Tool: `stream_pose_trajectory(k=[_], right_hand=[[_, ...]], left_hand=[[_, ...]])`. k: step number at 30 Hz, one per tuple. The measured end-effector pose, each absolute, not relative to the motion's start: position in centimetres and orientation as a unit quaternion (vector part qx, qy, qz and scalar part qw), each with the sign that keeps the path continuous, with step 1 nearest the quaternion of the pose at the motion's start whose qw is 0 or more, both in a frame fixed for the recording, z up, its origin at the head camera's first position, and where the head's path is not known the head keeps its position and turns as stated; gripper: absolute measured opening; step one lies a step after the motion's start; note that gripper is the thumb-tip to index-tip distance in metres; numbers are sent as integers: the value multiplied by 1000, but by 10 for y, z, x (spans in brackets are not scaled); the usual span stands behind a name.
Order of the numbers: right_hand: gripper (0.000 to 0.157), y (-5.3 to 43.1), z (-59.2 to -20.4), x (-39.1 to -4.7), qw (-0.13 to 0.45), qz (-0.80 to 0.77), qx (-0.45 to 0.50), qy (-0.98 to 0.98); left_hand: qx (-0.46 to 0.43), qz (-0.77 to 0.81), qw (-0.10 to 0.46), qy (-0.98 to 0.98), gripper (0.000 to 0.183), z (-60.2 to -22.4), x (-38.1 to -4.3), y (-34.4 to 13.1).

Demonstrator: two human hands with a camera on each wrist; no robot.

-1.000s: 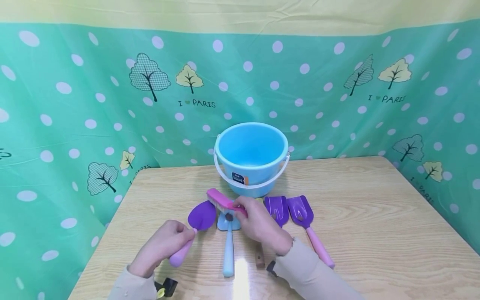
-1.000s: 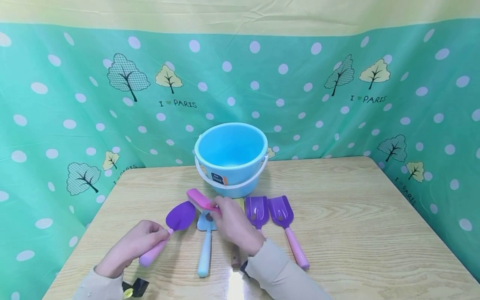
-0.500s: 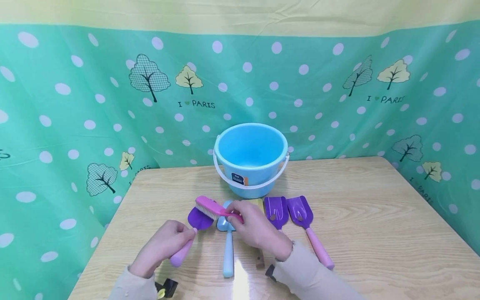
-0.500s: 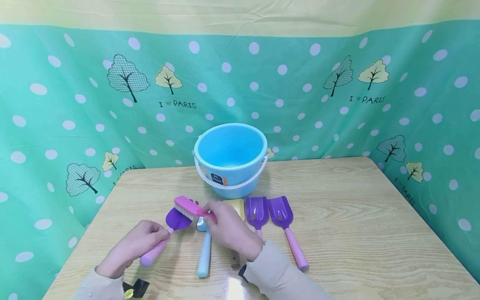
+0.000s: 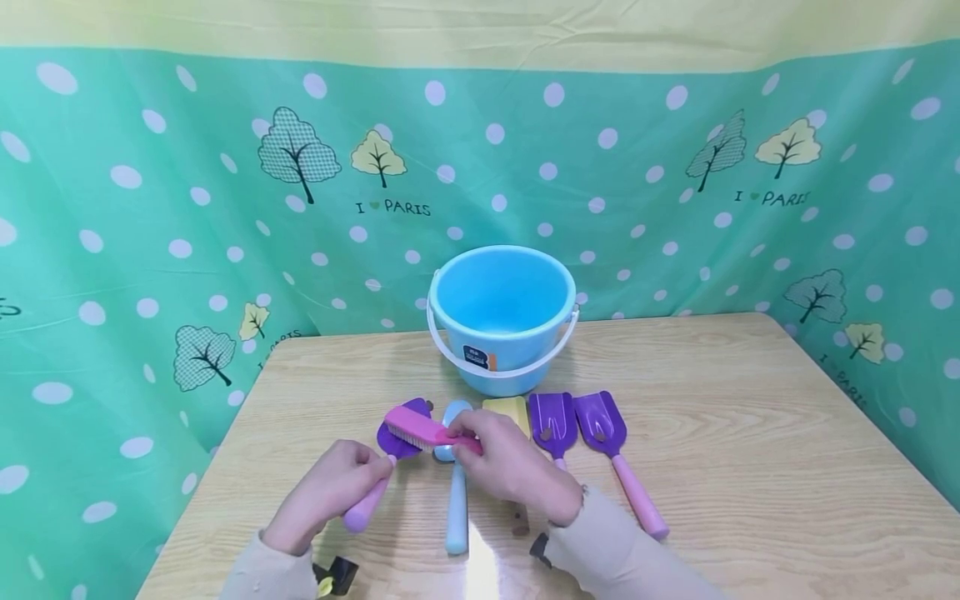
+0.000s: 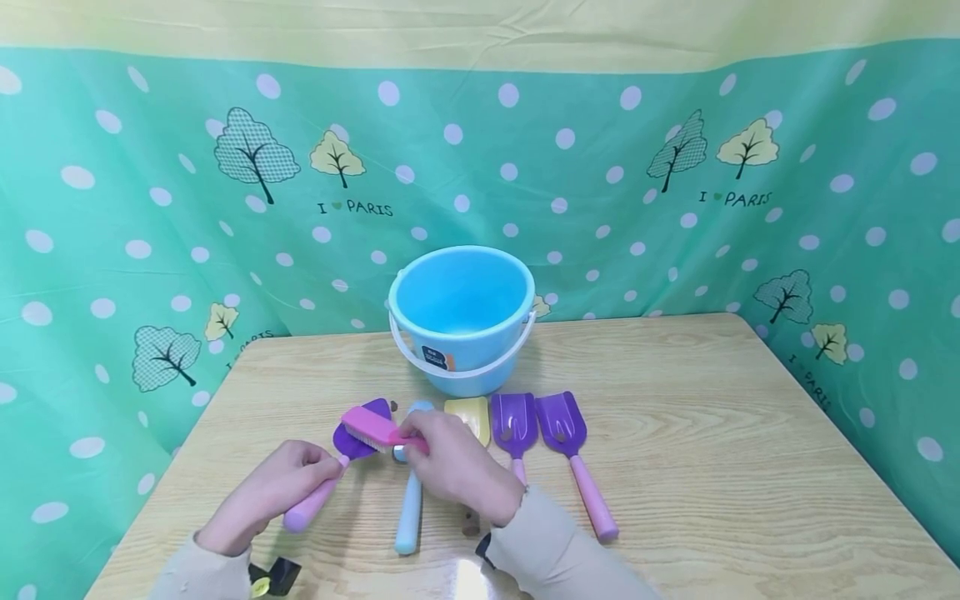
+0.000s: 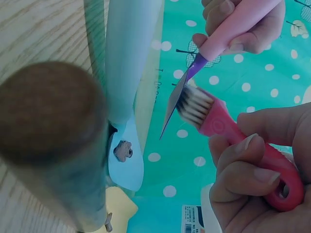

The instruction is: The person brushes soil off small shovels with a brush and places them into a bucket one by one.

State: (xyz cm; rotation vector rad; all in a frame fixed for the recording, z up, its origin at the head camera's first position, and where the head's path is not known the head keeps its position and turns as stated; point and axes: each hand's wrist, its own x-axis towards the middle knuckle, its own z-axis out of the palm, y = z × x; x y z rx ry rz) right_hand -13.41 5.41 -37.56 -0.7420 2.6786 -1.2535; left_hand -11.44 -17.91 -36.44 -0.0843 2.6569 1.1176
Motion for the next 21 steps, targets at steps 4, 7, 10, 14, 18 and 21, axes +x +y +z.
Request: stream_pose_trajectory(k=[4, 7, 10, 14, 18, 21], right_hand=[[21, 55, -377, -136, 44, -401, -231, 885], [22, 55, -378, -137, 43, -393, -222, 891], [22, 56, -378, -138, 37, -383, -215, 898], [22, 57, -378, -139, 33, -377, -203, 903], [21, 57, -378, -140, 22, -373, -196, 906], [21, 58, -378, -140, 13, -369, -196, 908]], left_hand=[[-29, 389, 129, 912, 31, -364, -114, -179], [-28, 395, 130, 909, 32, -363, -114, -179], [-26, 399, 130, 907, 33, -363, -113, -178], [-21, 399, 128, 908, 34, -363, -113, -178], [-19, 398, 126, 909, 35, -363, -113, -178], [-19, 403, 131, 906, 34, -363, -113, -178]])
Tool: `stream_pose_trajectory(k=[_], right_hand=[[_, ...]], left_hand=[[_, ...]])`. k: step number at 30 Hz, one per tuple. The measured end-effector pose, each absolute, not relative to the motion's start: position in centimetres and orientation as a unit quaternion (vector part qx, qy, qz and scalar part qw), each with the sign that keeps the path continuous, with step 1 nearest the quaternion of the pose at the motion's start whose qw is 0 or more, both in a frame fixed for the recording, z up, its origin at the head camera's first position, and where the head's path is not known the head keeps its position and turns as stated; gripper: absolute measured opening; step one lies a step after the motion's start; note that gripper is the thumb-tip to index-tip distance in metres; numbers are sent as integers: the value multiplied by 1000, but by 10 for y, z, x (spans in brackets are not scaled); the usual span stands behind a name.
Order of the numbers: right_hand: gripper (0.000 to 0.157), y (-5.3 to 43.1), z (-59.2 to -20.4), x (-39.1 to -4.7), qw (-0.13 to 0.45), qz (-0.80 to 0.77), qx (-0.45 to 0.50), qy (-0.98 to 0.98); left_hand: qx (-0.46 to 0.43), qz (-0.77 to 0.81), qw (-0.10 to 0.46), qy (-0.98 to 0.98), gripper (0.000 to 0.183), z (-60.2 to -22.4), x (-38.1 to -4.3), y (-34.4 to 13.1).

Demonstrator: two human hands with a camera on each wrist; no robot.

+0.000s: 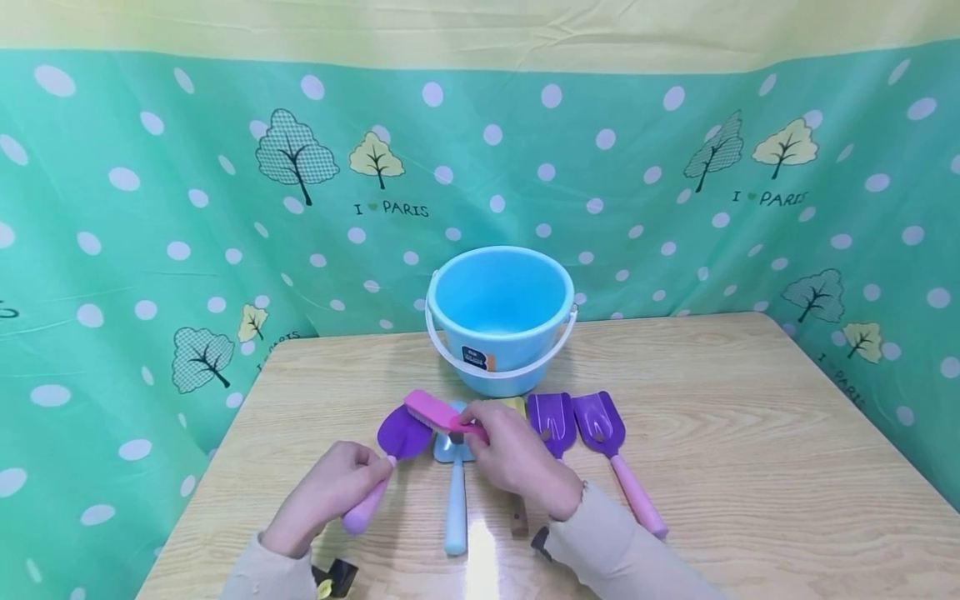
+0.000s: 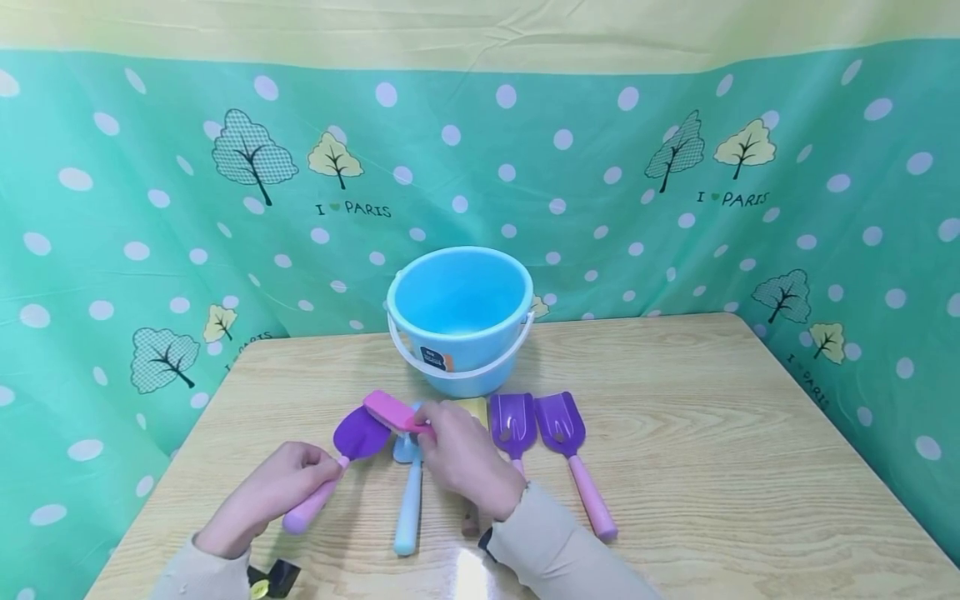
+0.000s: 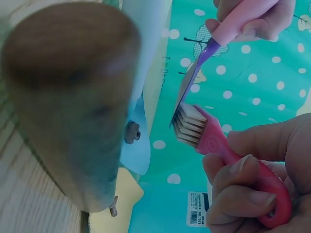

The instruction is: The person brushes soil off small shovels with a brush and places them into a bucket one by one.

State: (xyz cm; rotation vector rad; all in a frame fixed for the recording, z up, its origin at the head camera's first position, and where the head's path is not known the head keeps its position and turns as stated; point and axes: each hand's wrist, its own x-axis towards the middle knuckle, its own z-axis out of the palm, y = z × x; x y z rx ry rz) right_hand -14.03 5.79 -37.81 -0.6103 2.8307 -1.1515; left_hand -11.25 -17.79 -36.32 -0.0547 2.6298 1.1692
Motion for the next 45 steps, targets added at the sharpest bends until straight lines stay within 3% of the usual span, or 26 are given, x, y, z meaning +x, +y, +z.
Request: stream_pose_trajectory(k=[22, 36, 45], right_hand=[[23, 59, -369, -134, -36, -394, -210, 894], [23, 60, -367, -133, -44, -401, -205, 892], [24, 60, -362, -133, -32, -419, -207, 883]], left_hand=[[-42, 451, 116, 884, 17, -366, -112, -179], [-42, 386, 97, 916, 29, -363, -113, -181], [-22, 305, 50, 951, 31, -359, -117, -185]])
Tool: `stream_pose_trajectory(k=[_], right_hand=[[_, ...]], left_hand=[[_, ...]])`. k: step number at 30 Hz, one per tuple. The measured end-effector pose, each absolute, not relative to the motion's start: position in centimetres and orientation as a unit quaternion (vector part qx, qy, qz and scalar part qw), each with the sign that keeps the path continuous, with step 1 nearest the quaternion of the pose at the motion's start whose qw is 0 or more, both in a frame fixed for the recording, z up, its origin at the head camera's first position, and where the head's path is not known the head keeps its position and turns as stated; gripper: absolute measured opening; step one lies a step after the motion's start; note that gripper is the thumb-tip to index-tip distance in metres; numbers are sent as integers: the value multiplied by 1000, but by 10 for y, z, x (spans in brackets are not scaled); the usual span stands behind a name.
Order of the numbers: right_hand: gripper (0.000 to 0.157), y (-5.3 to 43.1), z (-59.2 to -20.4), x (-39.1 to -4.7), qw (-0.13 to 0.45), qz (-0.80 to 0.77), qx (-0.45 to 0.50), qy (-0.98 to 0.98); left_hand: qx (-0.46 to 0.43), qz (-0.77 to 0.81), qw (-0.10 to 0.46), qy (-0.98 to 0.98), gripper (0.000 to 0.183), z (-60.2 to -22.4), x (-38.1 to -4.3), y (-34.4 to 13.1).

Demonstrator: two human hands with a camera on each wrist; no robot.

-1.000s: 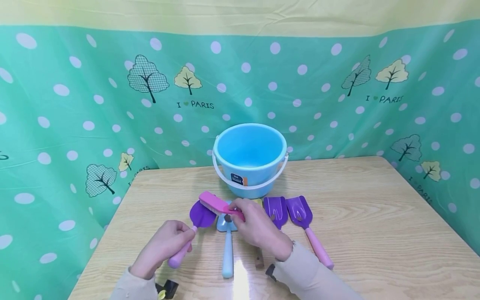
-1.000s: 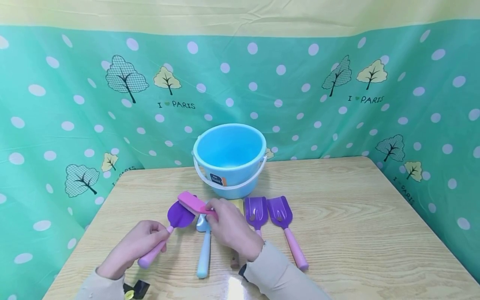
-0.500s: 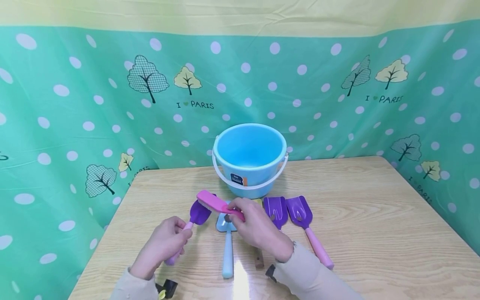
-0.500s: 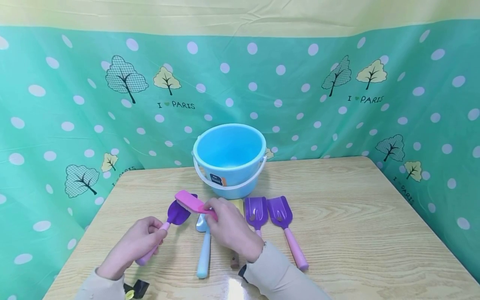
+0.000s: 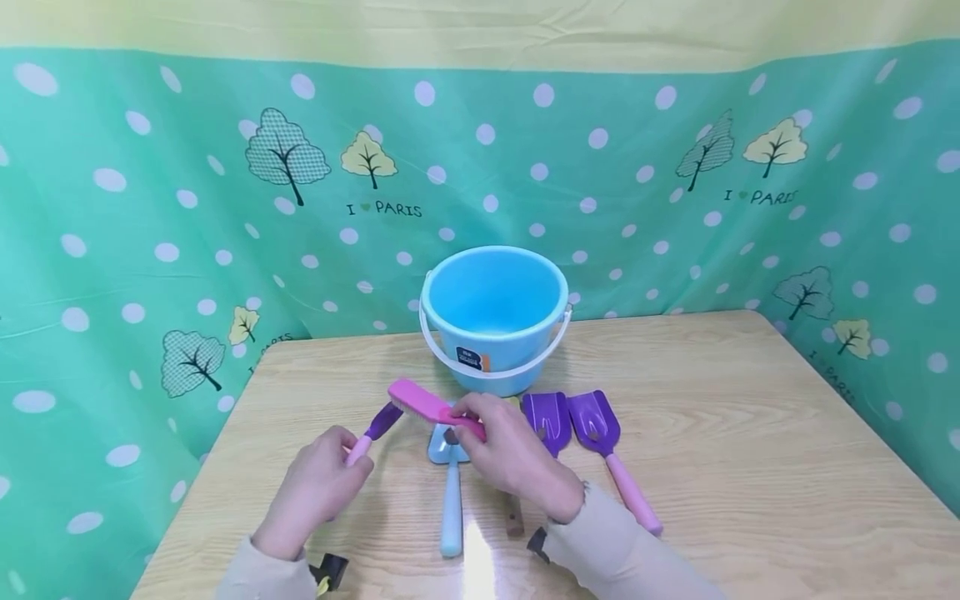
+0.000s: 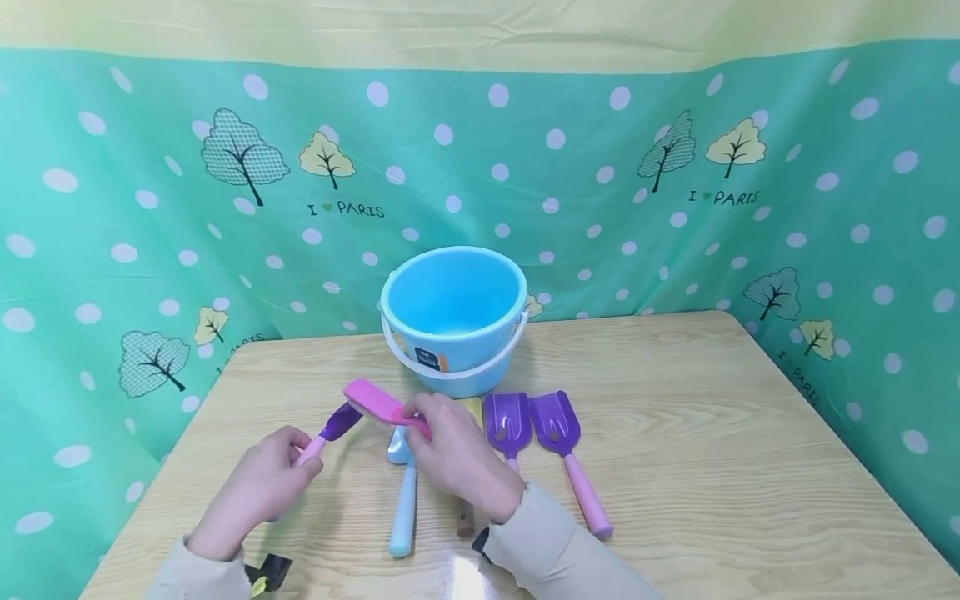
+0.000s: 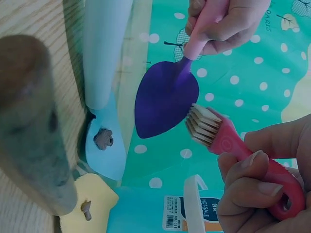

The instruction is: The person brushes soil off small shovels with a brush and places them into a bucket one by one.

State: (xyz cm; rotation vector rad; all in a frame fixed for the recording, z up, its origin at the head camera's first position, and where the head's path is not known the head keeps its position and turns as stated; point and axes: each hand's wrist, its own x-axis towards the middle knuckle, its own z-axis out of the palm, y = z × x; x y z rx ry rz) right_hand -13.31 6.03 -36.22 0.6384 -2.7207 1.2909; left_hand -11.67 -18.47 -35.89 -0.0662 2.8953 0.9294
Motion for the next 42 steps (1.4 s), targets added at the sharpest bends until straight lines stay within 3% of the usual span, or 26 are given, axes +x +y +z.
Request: stream_pose_trajectory(k=[19, 42], right_hand=[[23, 48, -359, -135, 46, 422, 236, -874], [22, 41, -368, -136, 34, 407, 273, -871]], left_hand=[[21, 169, -9, 985, 11, -336, -106, -178], [27, 153, -29, 987, 11, -333, -98, -171]])
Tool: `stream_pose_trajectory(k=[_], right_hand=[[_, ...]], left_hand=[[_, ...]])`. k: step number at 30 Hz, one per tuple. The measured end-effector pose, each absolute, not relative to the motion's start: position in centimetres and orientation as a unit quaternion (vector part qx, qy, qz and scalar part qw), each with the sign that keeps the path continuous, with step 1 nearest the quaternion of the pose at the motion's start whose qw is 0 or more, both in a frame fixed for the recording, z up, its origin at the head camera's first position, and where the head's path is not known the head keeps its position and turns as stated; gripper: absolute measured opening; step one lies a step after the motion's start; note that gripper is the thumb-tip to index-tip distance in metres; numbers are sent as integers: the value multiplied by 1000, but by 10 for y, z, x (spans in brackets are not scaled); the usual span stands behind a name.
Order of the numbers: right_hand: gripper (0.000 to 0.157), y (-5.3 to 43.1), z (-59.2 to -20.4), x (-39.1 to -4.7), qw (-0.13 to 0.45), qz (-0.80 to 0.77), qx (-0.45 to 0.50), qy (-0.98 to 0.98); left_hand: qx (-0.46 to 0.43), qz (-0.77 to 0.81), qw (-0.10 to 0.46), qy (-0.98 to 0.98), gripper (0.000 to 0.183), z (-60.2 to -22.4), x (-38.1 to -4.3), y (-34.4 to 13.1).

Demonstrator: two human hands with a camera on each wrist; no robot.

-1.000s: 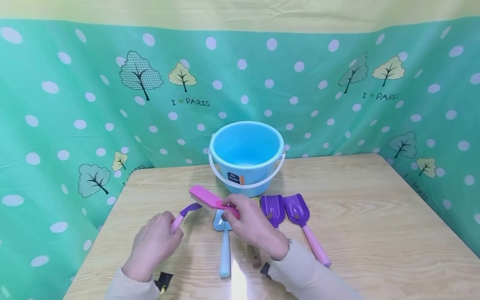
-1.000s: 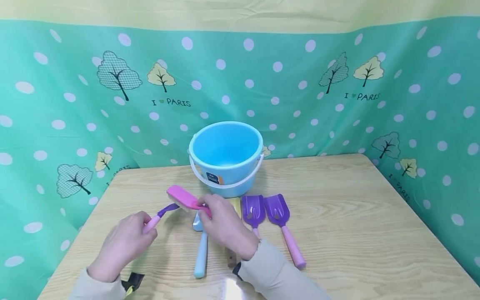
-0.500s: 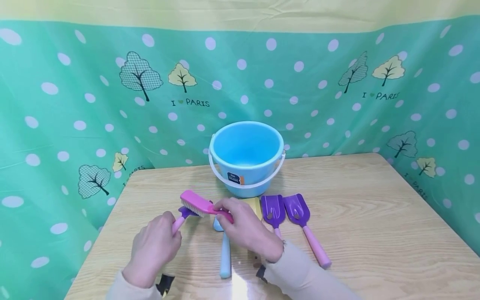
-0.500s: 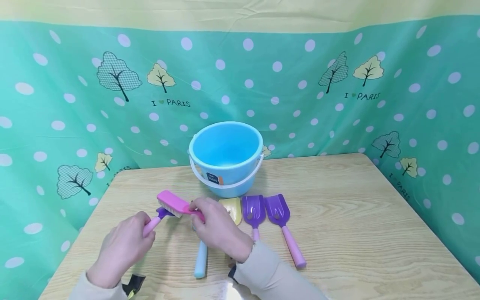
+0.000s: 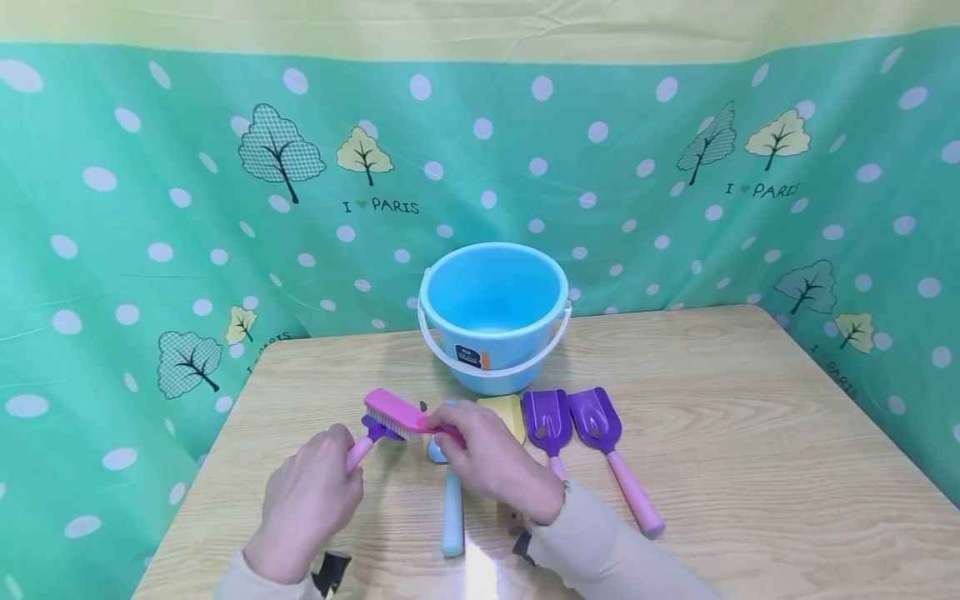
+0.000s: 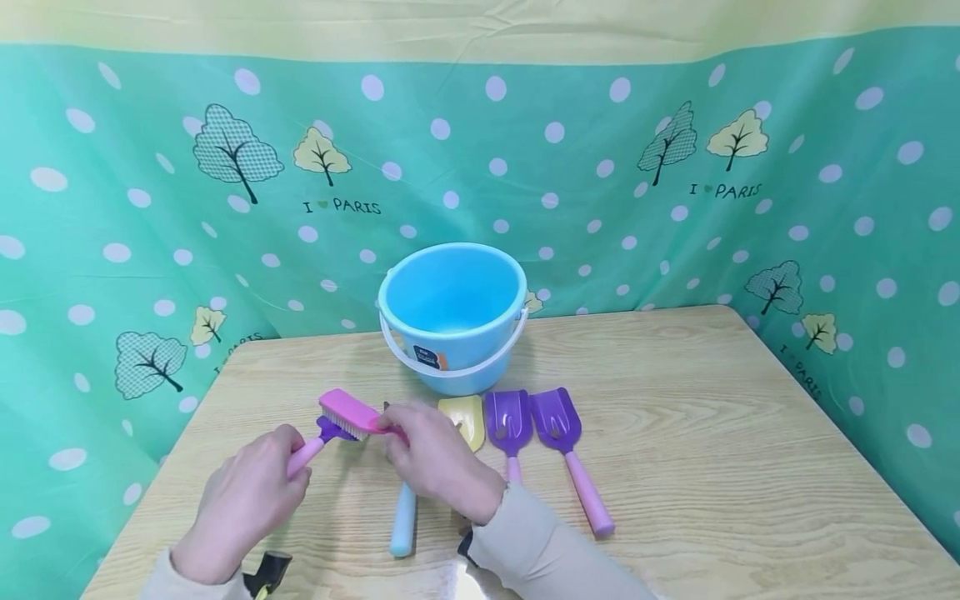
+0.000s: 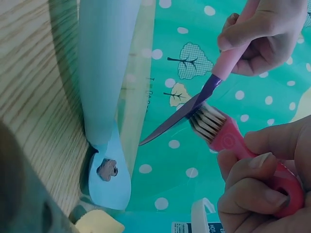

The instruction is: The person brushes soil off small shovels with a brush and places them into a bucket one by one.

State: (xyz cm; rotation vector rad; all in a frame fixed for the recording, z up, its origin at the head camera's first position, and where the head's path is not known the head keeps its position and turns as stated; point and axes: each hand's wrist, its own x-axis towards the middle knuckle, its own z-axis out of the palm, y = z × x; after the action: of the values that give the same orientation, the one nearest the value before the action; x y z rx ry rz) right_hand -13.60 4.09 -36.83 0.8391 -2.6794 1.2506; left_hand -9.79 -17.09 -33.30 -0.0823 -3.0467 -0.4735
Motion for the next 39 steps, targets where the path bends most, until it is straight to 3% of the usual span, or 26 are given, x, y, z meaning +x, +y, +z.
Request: stream_pose_trajectory(k=[39], right_hand=[[22, 51, -375, -148, -20, 366, 191, -910]], left_hand=[[-40, -155, 35, -986, 12, -323, -87, -169]])
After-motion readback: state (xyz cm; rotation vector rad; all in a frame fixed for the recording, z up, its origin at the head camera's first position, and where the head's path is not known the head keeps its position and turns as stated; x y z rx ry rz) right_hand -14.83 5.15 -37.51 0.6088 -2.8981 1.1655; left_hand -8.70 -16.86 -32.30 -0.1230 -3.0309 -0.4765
